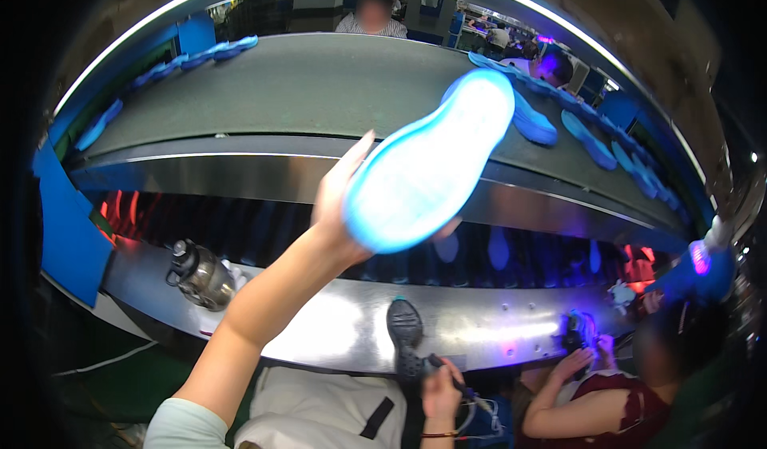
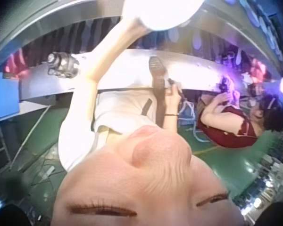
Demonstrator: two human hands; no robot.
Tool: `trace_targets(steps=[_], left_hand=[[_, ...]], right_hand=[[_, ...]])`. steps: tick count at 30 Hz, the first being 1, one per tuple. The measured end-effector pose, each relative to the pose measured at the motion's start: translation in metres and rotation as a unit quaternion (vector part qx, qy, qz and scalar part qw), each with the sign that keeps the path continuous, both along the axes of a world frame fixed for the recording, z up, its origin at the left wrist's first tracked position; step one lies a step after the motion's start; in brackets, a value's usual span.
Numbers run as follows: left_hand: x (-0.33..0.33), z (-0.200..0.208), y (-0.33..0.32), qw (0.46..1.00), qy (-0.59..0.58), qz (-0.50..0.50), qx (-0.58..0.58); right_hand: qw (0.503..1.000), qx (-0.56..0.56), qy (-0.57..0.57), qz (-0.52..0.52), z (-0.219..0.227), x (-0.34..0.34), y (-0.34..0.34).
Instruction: The person applies liquid to shoe soles using a handheld brush applicator tool, brushing both sides of each sole, and places the soles onto an upper conveyor belt.
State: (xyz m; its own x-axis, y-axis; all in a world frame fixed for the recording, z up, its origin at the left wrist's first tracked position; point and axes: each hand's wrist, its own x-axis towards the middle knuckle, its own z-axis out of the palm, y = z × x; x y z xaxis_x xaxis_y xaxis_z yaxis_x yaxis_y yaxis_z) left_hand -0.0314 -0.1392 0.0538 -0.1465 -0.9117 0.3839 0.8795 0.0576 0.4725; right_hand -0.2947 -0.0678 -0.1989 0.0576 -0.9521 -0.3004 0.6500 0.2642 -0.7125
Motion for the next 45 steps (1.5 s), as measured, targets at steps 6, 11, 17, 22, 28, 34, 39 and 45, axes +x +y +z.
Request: trace_targets(steps=[6, 11, 17, 22, 28, 34, 39, 45], left_hand=[[-0.066, -0.02, -0.048, 0.985, -0.153, -0.034, 0.078], [-0.01, -0.192, 0.071, 0.71, -0.64, 0.287, -0.063], [0.053, -0.375, 0.209, 0.313, -0.877, 0.332, 0.151], [0.044, -0.378, 0.198, 0.315, -0.856, 0.392, 0.117], [0.045, -0.39, 0.197, 0.312, -0.825, 0.458, 0.111], [0.043, -0.382, 0.198, 0.3, -0.826, 0.465, 0.109], [0.043, -0.378, 0.195, 0.286, -0.834, 0.461, 0.101], [0.043, -0.383, 0.201, 0.287, -0.832, 0.466, 0.097]], right_hand=[[0.988, 0.006, 0.151, 0.029, -0.023, 0.02, 0.001], [0.991, 0.043, 0.09, 0.085, -0.04, 0.013, 0.001], [0.984, 0.176, -0.01, -0.013, -0.07, 0.035, -0.013], [0.979, 0.176, -0.099, -0.031, -0.062, 0.059, -0.033], [0.959, 0.223, -0.174, -0.031, -0.092, 0.064, -0.051], [0.933, 0.287, -0.218, 0.011, -0.067, 0.065, -0.039], [0.91, 0.308, -0.278, -0.012, -0.077, 0.061, -0.04], [0.897, 0.314, -0.31, -0.017, -0.1, 0.059, -0.039]])
